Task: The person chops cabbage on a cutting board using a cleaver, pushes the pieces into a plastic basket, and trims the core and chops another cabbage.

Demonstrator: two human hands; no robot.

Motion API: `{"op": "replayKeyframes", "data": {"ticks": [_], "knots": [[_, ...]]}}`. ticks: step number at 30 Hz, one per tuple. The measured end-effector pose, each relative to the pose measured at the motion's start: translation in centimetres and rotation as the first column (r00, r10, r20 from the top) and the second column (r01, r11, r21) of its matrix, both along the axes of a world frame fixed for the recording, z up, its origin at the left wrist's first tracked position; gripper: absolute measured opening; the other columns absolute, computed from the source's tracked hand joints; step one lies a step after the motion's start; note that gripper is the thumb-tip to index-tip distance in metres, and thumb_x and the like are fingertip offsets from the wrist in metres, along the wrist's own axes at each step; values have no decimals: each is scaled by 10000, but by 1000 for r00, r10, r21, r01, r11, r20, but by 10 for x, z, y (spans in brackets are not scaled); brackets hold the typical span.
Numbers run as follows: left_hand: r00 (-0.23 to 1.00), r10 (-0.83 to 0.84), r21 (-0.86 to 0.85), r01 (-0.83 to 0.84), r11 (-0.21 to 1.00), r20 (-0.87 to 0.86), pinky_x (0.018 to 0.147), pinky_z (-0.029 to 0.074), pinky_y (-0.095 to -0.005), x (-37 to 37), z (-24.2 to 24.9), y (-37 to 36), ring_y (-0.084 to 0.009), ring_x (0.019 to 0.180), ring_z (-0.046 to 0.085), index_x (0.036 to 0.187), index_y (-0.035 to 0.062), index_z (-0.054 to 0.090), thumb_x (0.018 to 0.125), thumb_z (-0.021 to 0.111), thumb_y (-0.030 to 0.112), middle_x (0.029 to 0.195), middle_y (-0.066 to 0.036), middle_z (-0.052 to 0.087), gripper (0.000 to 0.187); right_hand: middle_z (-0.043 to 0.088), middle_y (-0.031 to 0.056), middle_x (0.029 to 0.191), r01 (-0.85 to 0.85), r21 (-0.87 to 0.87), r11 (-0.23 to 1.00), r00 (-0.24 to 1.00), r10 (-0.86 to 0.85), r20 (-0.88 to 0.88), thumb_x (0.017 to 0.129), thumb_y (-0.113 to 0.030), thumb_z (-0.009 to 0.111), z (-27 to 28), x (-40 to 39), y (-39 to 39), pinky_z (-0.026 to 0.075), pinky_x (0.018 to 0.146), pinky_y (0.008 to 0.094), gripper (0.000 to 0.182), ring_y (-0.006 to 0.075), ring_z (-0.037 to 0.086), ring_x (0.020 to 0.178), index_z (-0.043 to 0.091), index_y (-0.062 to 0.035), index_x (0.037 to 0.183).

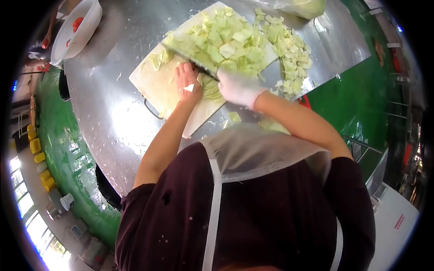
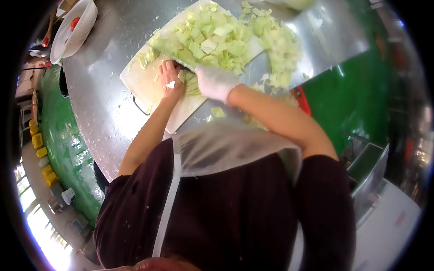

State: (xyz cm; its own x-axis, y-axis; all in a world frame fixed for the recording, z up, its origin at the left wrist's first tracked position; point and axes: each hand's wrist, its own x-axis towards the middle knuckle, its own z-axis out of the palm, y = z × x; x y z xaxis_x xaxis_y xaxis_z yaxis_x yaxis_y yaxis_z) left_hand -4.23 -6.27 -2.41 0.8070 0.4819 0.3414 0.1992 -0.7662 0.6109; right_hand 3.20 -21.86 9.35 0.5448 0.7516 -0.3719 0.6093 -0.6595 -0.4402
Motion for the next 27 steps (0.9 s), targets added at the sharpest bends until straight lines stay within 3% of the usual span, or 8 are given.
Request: {"op": "replayKeyframes", "data": {"ticks": [4, 8, 12, 17, 20, 25, 26, 27], "knots": [[998, -29, -50, 32, 998, 50, 809, 394, -457, -13, -8, -1, -379, 932, 467, 950, 4, 481, 806, 545, -75, 980, -197, 511, 176, 653, 171, 804, 284, -36, 958, 906, -280, -316, 941, -270, 448, 22, 4, -8, 510, 652, 434, 275, 288, 656, 582, 486, -24, 1057], [989, 13, 10, -15, 1000, 145, 812, 398, -458, -37, 1, -10, -380, 915, 470, 954, 8, 478, 808, 545, -63, 988, -197, 506, 176, 649, 221, 841, -13, 72, 997, 999, 10, 48, 927, -268, 481, 32, 0, -43, 498, 715, 494, 265, 396, 653, 764, 473, -20, 1022], [996, 65, 6, -65, 998, 64, 828, 407, -468, -37, -8, -21, -388, 931, 478, 974, 2, 492, 841, 544, -12, 1004, -205, 511, 144, 640, 251, 899, -122, -166, 979, 981, 93, -168, 931, -271, 486, 38, -18, -61, 470, 759, 536, 276, 437, 627, 858, 485, -7, 1013], [998, 11, 41, -8, 999, -69, 825, 420, -488, -33, -7, -28, -390, 938, 496, 965, -1, 534, 868, 547, 28, 993, -190, 535, 102, 653, 228, 823, 8, 34, 999, 997, -5, -80, 929, -260, 486, -18, -18, -22, 483, 717, 535, 283, 439, 636, 789, 487, -2, 1046], [996, -72, -11, 72, 997, 60, 811, 424, -462, -38, -12, -17, -377, 927, 509, 959, 4, 534, 861, 558, 24, 965, -179, 547, 102, 647, 252, 848, 170, 175, 970, 979, -146, -143, 920, -248, 473, -21, -17, -10, 487, 746, 513, 280, 445, 628, 820, 514, 7, 1027], [907, 271, 79, -311, 947, 322, 893, 375, -499, -15, 9, 56, -347, 980, 506, 1015, 3, 532, 861, 590, 58, 959, -173, 554, 174, 633, 164, 707, 286, 227, 931, 943, -232, -237, 931, -261, 498, 17, 2, -31, 504, 614, 420, 289, 295, 644, 597, 484, 15, 1016], [843, 507, -26, -511, 859, 183, 935, 380, -492, -2, 2, 75, -352, 1042, 497, 1130, -15, 527, 856, 626, 116, 1017, -197, 575, 319, 630, 148, 691, 315, 212, 925, 930, -256, -264, 934, -262, 504, 35, 2, -33, 502, 591, 403, 289, 266, 640, 564, 481, 15, 1012], [842, 514, -19, -518, 855, 163, 951, 381, -481, 17, -12, 90, -350, 1061, 494, 1146, -6, 542, 852, 638, 137, 1049, -193, 582, 340, 626, 134, 681, 360, 192, 913, 904, -290, -316, 936, -262, 509, 44, 3, -34, 497, 572, 387, 286, 240, 632, 541, 480, 14, 1002]]}}
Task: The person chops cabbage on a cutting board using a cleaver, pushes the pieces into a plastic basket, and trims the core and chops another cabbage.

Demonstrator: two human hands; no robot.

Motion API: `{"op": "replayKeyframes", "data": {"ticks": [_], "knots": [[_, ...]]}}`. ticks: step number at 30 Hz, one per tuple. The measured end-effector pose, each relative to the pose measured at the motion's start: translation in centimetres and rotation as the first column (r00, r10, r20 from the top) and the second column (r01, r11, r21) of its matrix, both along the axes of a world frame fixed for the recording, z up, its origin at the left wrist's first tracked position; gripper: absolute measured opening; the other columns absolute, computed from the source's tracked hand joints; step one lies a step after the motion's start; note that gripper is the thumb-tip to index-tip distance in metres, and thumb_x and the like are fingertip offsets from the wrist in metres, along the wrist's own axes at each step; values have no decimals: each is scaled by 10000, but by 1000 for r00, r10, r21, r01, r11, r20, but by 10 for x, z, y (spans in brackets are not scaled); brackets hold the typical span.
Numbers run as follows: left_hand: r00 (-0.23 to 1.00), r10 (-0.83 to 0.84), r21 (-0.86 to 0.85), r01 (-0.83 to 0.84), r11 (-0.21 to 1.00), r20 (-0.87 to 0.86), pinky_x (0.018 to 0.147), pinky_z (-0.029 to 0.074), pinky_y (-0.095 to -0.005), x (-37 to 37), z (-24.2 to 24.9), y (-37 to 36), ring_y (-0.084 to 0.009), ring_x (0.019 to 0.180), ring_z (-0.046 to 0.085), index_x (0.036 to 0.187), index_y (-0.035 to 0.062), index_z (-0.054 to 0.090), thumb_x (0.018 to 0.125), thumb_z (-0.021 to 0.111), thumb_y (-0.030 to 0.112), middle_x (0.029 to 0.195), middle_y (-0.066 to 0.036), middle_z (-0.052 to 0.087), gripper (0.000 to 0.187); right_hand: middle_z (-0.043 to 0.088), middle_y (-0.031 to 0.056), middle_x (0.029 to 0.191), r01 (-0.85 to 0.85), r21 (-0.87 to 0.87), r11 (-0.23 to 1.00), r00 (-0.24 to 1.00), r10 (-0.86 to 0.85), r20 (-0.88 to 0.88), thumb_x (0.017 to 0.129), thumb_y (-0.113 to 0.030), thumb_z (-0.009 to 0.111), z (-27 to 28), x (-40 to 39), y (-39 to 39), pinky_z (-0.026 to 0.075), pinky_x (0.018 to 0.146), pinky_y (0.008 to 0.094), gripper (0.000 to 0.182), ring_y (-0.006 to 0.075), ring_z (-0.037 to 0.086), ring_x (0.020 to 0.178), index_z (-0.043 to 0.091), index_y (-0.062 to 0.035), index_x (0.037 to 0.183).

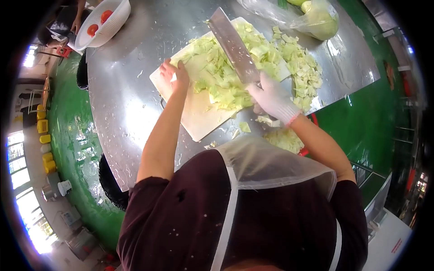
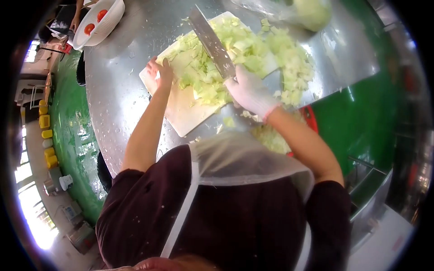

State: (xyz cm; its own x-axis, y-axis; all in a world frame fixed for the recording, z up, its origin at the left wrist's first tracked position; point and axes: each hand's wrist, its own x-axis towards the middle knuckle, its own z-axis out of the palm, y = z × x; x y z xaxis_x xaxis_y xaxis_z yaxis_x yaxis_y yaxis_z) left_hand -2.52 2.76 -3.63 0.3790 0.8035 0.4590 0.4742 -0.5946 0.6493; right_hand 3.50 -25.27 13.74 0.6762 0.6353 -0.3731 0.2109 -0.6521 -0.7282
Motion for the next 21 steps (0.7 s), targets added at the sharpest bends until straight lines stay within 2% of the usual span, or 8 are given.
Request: {"op": "replayKeyframes", "data": {"ticks": [2, 5, 8, 10, 12, 15, 19, 21], "knots": [[999, 14, -6, -15, 1000, -40, 983, 382, -458, 30, -10, 20, -348, 1100, 488, 1178, 12, 571, 844, 661, 178, 1111, -185, 597, 384, 620, 122, 671, 31, 25, 999, 999, -31, -12, 939, -265, 513, 6, 0, -2, 488, 550, 372, 283, 216, 623, 515, 478, 12, 987], [924, -282, -23, 286, 958, -257, 987, 401, -425, 45, -2, 15, -341, 1108, 500, 1146, 71, 639, 837, 679, 208, 1167, -139, 612, 340, 615, 140, 675, 33, 63, 997, 998, -36, 44, 938, -270, 515, 1, -5, -11, 481, 555, 388, 282, 241, 626, 530, 473, 7, 975], [860, -454, -158, 427, 890, -233, 973, 424, -409, 29, -6, -4, -334, 1096, 516, 1079, 93, 678, 825, 694, 217, 1148, -95, 627, 283, 613, 185, 699, 5, 17, 1000, 999, -6, 50, 929, -268, 519, 2, -3, -23, 481, 599, 428, 284, 313, 633, 601, 472, 9, 970], [867, -452, -155, 427, 891, -211, 966, 423, -424, -8, 15, -41, -341, 1079, 518, 1089, 59, 658, 806, 695, 168, 1156, -129, 612, 306, 612, 216, 722, -77, -16, 997, 987, 79, 138, 921, -264, 517, -15, -2, -30, 480, 637, 457, 289, 367, 630, 664, 472, 16, 972], [904, -426, 80, 425, 902, 2, 978, 412, -425, -31, 19, -58, -345, 1092, 505, 1064, 42, 635, 810, 692, 156, 1160, -144, 584, 284, 638, 194, 780, -187, -154, 970, 973, 204, 104, 921, -276, 516, -1, -1, -23, 506, 640, 436, 299, 312, 649, 641, 485, 12, 992], [963, -237, -7, 240, 971, 124, 973, 407, -435, -37, 8, -64, -354, 1095, 495, 1032, 31, 609, 837, 657, 135, 1137, -158, 560, 227, 650, 212, 842, -321, -299, 898, 915, 376, 148, 928, -271, 493, 6, 4, -3, 511, 690, 464, 296, 327, 660, 712, 490, 12, 1014], [930, -337, -163, 314, 935, -145, 944, 411, -450, -22, 7, -69, -365, 1091, 491, 1021, 40, 607, 883, 567, 79, 1094, -182, 552, 149, 657, 233, 855, -373, -413, 831, 889, 448, 97, 921, -155, 448, -17, 7, 37, 493, 727, 504, 197, 388, 655, 796, 530, -20, 1037], [869, -427, -161, 397, 903, -250, 951, 410, -442, -23, 7, -69, -358, 1098, 492, 1016, 51, 611, 881, 595, 118, 1108, -181, 556, 151, 652, 251, 971, -368, -389, 845, 849, 475, 229, 937, -285, 491, -46, 7, 50, 497, 766, 498, 307, 369, 668, 879, 515, -19, 1088]]}}
